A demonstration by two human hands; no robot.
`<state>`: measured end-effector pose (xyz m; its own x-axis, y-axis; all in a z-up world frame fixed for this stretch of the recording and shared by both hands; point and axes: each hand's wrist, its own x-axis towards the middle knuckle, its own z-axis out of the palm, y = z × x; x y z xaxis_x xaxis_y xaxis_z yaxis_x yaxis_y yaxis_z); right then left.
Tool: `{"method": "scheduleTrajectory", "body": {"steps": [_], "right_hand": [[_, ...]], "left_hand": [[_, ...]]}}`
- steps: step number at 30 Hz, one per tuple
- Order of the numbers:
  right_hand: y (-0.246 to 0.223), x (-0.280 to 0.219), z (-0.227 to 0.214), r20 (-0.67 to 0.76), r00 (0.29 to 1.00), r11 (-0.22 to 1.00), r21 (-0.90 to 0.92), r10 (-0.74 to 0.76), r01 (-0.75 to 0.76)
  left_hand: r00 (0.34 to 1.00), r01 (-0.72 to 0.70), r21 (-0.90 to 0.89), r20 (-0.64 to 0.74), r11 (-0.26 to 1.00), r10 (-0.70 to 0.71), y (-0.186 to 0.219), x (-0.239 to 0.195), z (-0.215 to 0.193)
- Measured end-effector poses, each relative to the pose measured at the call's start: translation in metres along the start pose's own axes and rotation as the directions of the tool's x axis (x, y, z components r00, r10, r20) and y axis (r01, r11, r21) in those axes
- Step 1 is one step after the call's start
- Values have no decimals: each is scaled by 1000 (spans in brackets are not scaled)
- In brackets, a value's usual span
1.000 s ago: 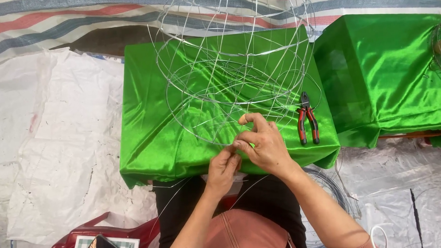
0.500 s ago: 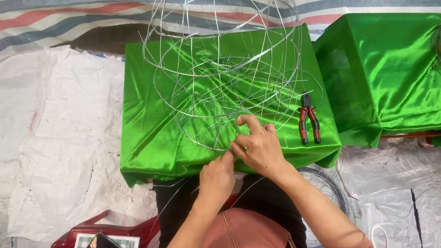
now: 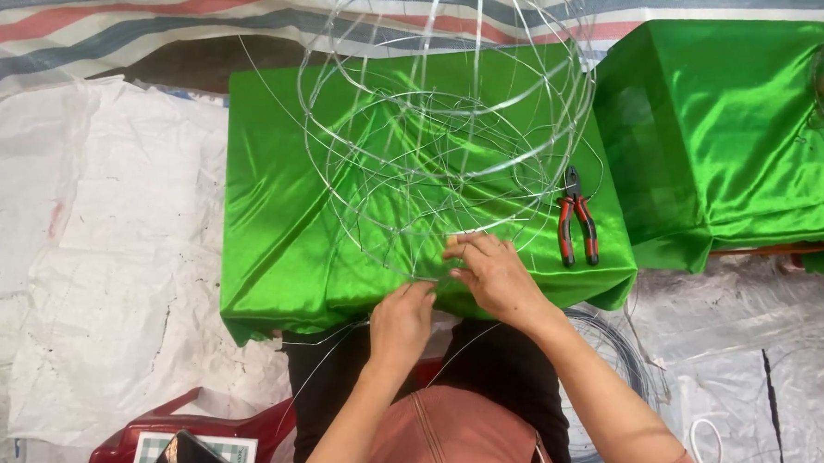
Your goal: Assembling a wire frame structure by bending and cutting metal wires using pliers.
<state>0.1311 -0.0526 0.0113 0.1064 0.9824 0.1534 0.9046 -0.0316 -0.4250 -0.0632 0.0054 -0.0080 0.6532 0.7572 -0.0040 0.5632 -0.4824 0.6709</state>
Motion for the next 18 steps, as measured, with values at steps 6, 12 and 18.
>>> {"method": "scheduleTrajectory", "body": {"steps": [6,12,18], "right_hand": [[9,-1,16,1,1000,1000,17,-10,10],[2,4,10,-14,999,997,61,-34,35],[11,-4,25,-153,988,994,102,-32,48]], "left_hand": [[989,115,-50,95,992,-110,17,-11,2],[979,-20,-135,-205,991,-8,8,-10,13],[807,-275,284,-451,919,381,-6,-7,10]]}}
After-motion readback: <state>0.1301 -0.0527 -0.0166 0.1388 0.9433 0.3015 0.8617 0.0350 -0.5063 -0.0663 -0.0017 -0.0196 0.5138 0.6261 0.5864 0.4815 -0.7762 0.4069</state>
